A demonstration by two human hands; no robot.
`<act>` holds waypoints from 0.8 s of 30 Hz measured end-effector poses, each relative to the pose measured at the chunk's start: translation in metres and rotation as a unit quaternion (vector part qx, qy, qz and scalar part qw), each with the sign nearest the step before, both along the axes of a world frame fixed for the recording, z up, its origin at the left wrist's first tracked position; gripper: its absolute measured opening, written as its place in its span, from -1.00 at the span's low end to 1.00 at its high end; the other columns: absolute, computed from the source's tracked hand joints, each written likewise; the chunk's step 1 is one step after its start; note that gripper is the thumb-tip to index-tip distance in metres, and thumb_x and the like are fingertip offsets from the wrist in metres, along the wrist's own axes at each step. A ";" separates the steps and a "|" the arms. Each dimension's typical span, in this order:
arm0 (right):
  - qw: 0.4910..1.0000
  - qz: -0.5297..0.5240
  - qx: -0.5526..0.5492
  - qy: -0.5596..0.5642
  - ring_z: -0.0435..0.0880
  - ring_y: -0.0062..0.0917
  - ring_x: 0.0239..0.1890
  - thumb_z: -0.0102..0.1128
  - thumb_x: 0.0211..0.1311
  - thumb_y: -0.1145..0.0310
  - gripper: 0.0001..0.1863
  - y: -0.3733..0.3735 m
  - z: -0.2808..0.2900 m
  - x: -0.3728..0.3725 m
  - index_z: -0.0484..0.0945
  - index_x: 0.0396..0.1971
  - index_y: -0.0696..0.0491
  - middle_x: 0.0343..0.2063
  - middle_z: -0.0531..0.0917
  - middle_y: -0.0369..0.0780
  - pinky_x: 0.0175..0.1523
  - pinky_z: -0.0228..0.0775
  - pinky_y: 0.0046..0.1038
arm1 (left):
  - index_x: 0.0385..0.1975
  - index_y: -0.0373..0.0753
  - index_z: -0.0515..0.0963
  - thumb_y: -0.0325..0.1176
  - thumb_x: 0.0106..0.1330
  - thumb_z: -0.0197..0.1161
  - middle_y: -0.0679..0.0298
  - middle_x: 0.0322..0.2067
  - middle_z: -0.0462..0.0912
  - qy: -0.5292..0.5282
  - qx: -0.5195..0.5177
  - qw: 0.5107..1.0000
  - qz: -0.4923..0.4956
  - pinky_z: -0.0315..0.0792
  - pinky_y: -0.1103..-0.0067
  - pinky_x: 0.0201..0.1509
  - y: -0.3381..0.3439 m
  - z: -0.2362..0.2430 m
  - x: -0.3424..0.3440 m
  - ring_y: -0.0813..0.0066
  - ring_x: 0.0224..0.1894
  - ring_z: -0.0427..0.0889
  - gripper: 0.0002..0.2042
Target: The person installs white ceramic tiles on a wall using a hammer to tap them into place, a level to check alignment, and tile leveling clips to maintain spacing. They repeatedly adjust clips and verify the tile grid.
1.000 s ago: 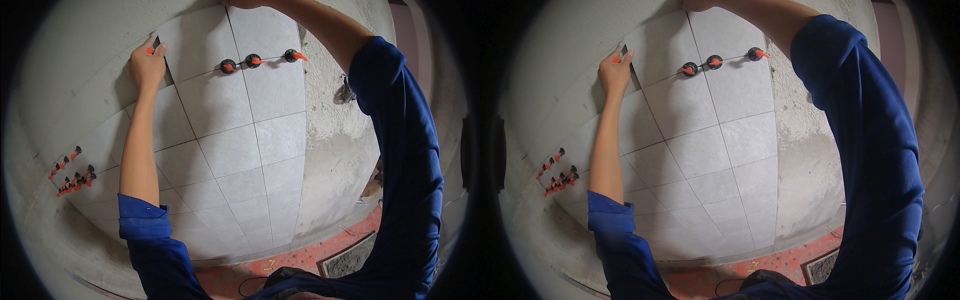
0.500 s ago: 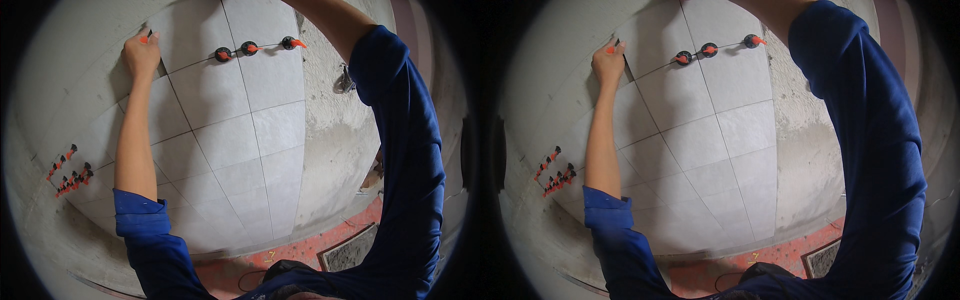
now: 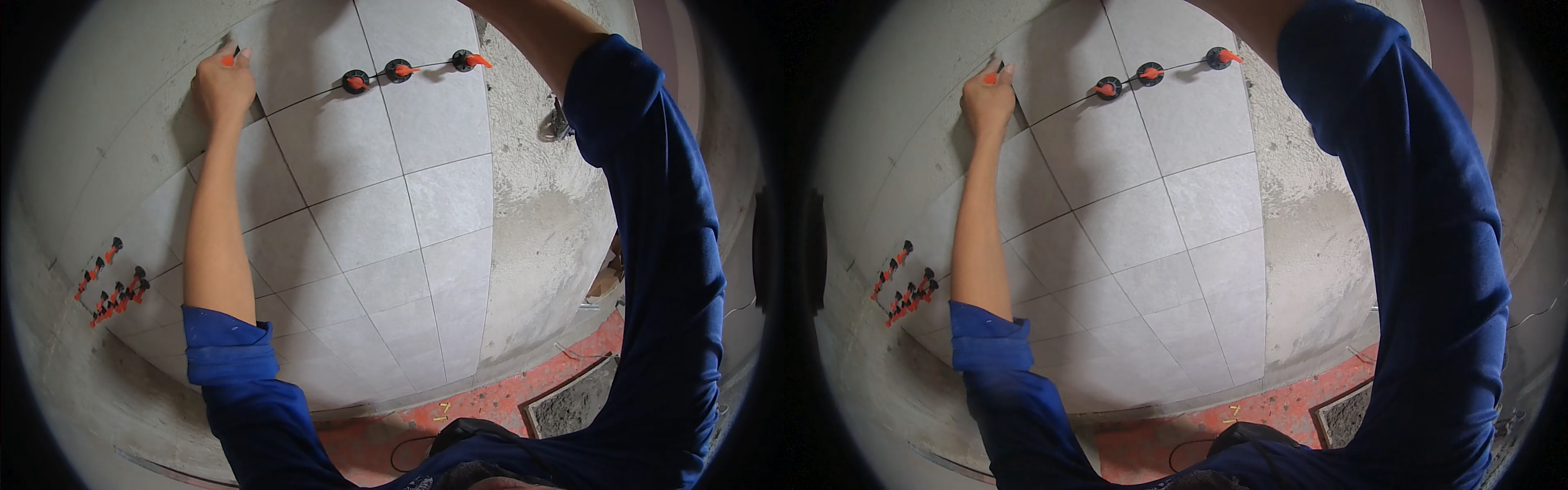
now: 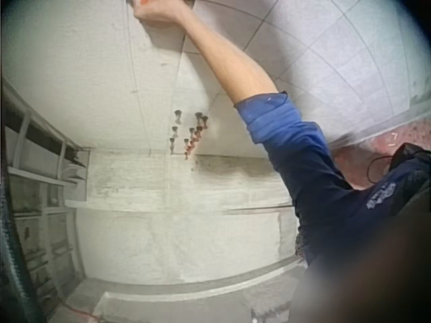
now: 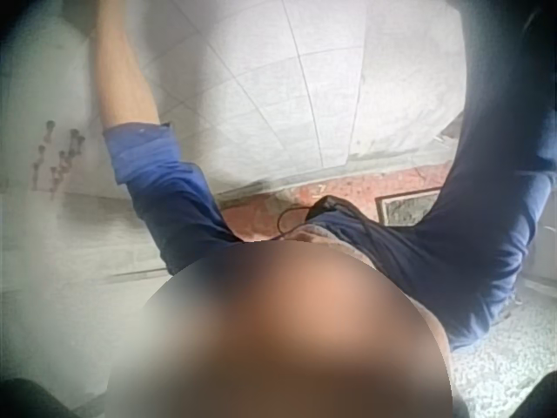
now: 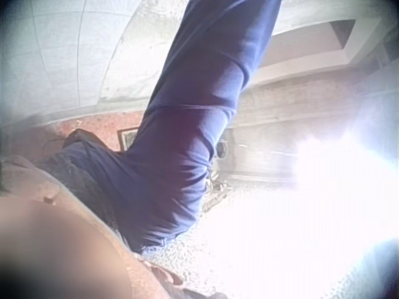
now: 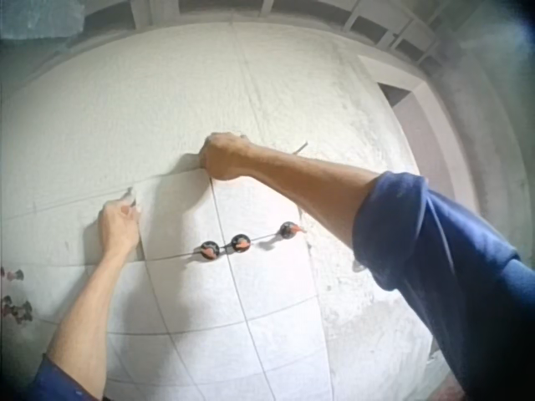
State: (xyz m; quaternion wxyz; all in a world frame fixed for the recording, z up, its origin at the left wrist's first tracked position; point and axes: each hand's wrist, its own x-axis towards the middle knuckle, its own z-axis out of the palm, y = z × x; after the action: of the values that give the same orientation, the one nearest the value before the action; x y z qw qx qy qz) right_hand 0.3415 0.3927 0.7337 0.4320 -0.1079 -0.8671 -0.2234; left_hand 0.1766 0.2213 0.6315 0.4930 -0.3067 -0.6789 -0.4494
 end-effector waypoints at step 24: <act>0.982 -0.062 0.114 -0.139 0.69 -0.29 -0.23 0.40 0.00 0.14 -0.71 -0.020 -0.082 0.019 0.64 -0.36 0.03 -0.42 0.69 -0.18 0.03 0.43 -0.09 | 0.04 -0.13 0.61 -0.19 0.28 0.27 0.07 -0.04 0.65 0.093 0.069 0.991 -0.074 0.50 0.37 0.09 -0.009 -0.031 -0.007 0.22 -0.03 0.65 -0.65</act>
State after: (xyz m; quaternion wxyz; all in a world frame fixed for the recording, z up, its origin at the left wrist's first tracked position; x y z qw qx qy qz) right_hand 0.3609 0.3725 0.6520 0.3018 -0.0793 -0.8794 -0.3595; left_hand 0.1693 0.2119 0.6002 0.5390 -0.3623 -0.5730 -0.4999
